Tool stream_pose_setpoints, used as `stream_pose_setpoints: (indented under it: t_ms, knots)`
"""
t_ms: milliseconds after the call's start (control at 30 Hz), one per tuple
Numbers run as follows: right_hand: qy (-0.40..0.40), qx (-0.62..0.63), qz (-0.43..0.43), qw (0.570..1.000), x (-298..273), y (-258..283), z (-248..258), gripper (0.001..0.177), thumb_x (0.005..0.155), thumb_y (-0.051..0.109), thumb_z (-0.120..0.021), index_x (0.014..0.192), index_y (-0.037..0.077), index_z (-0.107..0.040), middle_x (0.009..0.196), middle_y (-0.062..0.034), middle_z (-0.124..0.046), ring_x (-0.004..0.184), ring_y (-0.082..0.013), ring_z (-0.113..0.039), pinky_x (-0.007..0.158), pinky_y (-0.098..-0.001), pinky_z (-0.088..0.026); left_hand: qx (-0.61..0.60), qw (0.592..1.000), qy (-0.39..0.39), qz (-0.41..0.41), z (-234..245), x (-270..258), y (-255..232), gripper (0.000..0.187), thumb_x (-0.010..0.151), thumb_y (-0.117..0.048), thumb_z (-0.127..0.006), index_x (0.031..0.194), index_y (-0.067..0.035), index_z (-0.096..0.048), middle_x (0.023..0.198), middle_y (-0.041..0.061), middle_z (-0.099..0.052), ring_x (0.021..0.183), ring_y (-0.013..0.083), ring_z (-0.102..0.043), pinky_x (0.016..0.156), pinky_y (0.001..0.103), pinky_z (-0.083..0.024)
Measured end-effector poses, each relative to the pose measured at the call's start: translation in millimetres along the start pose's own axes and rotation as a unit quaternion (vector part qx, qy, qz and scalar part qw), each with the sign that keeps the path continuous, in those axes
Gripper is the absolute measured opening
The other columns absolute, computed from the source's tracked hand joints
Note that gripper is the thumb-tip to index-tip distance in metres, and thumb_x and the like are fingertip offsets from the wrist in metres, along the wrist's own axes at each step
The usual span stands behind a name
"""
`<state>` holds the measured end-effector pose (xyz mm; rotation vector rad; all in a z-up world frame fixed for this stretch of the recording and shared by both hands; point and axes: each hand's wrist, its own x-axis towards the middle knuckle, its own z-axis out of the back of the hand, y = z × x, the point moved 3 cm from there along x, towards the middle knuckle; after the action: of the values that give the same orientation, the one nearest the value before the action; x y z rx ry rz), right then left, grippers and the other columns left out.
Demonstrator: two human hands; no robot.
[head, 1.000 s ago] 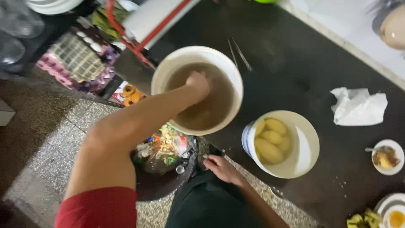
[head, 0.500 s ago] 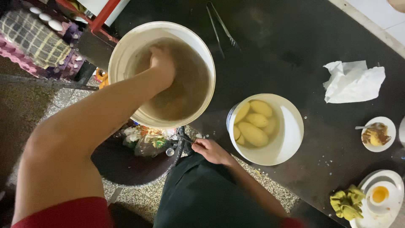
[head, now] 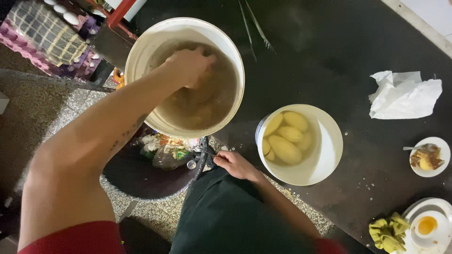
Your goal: The person peels potatoes using a knife over a trash bin, discarding the peels. After peeling, the person places the potatoes into a bucket of water.
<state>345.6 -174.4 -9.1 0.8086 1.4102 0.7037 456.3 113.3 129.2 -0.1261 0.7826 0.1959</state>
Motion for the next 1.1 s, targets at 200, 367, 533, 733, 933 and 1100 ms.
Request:
stream_pose_setpoints:
  t_ms: [200,367,533,733,933,1100]
  knots:
    - [-0.020,-0.007,0.049,0.999,10,-23,-6,0.035,0.106,0.038,-0.055,0.079,0.015,-0.052,0.073,0.0046,-0.045,0.072,-0.0096,-0.040,0.067,-0.0321,-0.035,-0.014,0.987,-0.158,-0.022,9,-8,-6,0.083,0.075,-0.066,-0.075,0.133,-0.012,-0.049,0.109,0.025,-0.069,0.097,0.0510,-0.069,0.076,0.061,-0.054]
    - [-0.001,-0.001,0.013,1.000,3,-4,-2,0.040,0.106,0.040,-0.056,0.077,0.016,-0.045,0.071,0.0036,-0.040,0.068,-0.0100,-0.038,0.065,-0.0317,-0.032,-0.046,0.981,-0.187,-0.020,26,-39,-13,0.079,0.072,-0.058,-0.087,0.131,-0.017,-0.055,0.109,0.017,-0.069,0.095,0.0455,-0.068,0.073,0.059,-0.054]
    - [0.021,-0.033,0.006,0.999,0,9,-2,0.039,0.107,0.043,-0.051,0.079,0.017,-0.044,0.069,0.0053,-0.038,0.062,-0.0088,-0.037,0.063,-0.0298,-0.030,-0.145,0.941,-0.298,-0.065,39,-92,-9,0.064,0.079,-0.062,-0.083,0.124,-0.020,-0.067,0.089,0.015,-0.066,0.078,0.0371,-0.066,0.063,0.051,-0.052]
    - [0.005,-0.064,0.002,0.998,3,25,-2,0.036,0.107,0.036,-0.053,0.077,0.016,-0.048,0.069,0.0035,-0.044,0.066,-0.0102,-0.043,0.065,-0.0329,-0.035,-0.509,0.790,-0.336,0.059,35,-145,-1,0.040,0.093,-0.052,-0.048,0.103,-0.016,-0.062,0.096,0.009,-0.078,0.080,0.0198,-0.078,0.062,0.031,-0.057]
    - [0.007,-0.088,-0.041,0.995,9,28,-4,0.036,0.107,0.038,-0.051,0.079,0.016,-0.047,0.072,0.0032,-0.049,0.067,-0.0107,-0.048,0.068,-0.0304,-0.039,-0.893,0.400,-0.208,-0.008,-16,-138,7,0.059,0.092,-0.042,-0.056,0.138,-0.006,-0.051,0.122,0.024,-0.067,0.078,0.0290,-0.069,0.067,0.047,-0.065]
    - [-0.005,0.012,0.004,1.000,25,5,-7,0.037,0.106,0.040,-0.058,0.088,0.008,-0.064,0.057,0.0014,-0.045,0.051,-0.0103,-0.050,0.051,-0.0225,-0.045,-0.859,0.340,-0.361,-0.124,-38,-148,4,0.071,0.077,-0.008,-0.088,0.138,0.004,-0.054,0.112,0.011,-0.055,0.098,0.0253,-0.069,0.077,0.040,-0.067]
